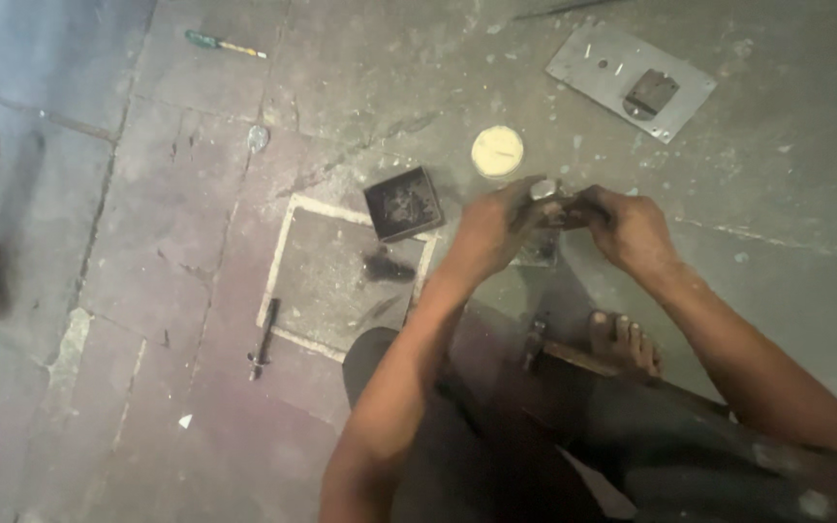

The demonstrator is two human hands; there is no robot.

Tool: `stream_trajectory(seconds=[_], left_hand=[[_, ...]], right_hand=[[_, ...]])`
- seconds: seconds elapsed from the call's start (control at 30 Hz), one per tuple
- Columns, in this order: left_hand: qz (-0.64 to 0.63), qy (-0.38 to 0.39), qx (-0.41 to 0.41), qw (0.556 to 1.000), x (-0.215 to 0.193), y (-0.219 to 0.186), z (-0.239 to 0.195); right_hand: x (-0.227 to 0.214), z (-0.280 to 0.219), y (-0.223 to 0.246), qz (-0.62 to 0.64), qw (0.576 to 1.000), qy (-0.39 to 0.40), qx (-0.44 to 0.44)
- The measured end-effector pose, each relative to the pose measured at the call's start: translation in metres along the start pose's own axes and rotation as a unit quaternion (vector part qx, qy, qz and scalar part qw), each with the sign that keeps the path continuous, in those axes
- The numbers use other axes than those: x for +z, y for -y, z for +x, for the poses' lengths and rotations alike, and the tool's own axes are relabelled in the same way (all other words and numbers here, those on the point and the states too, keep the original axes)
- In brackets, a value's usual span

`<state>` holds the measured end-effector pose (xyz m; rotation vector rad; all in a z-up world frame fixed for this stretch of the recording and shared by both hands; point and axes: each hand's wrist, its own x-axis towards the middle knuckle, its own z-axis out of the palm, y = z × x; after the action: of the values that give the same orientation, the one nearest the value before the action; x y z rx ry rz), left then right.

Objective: The person assembles a metal component by placing small parts onto a larger metal plate and securing them using a hammer.

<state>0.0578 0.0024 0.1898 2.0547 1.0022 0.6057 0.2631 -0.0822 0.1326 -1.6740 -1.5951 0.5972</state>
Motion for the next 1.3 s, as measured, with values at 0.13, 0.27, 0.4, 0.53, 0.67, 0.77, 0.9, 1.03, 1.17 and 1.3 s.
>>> stream_trajectory(seconds=[0.13,0.27,0.4,0.53,0.67,0.77,0.9,1.03,1.17,1.3], left_hand=[[0.065,0.062,0.014,0.996,0.021,0.028,0.02],[0.018,0.016,0.064,0.998,0.031,0.053,0.015],[0.006,0.005,0.064,0.998,0.024,0.041,0.017],[0.011,0.014,0.045,0.999,0.019,0.029,0.01],[0.005,-0.005,0.058,0.998,0.021,0.029,0.009],[0.037,0.007,0.065,0.997,0.026,0.038,0.01],[0.016,0.005,0.059,0.998,0.031,0.051,0.01],[0.042,-0.027,0.024,0.998,0.034,0.046,0.01],[0.059,-0.006,0.023,0.998,0.032,0.043,0.007],[-0.287,0.03,-0.041,0.956,0.041,0.044,0.001]], right_hand=[[-0.002,-0.004,0.011,0.012,0.998,-0.013,0.062],[-0.012,-0.041,0.007,-0.06,0.993,-0.009,0.097],[-0.023,-0.131,0.007,-0.186,0.952,0.201,0.133],[-0.019,-0.196,0.014,-0.188,0.939,0.245,0.151],[-0.046,-0.185,0.029,-0.195,0.953,0.177,0.149],[-0.083,-0.163,0.05,-0.204,0.962,0.102,0.151],[-0.105,-0.123,0.072,-0.192,0.97,-0.145,-0.042],[-0.096,-0.101,0.082,-0.356,0.928,0.071,0.089],[-0.083,-0.123,0.049,-0.165,0.971,-0.005,0.173],[-0.076,-0.155,-0.021,-0.095,0.894,0.032,0.437]])
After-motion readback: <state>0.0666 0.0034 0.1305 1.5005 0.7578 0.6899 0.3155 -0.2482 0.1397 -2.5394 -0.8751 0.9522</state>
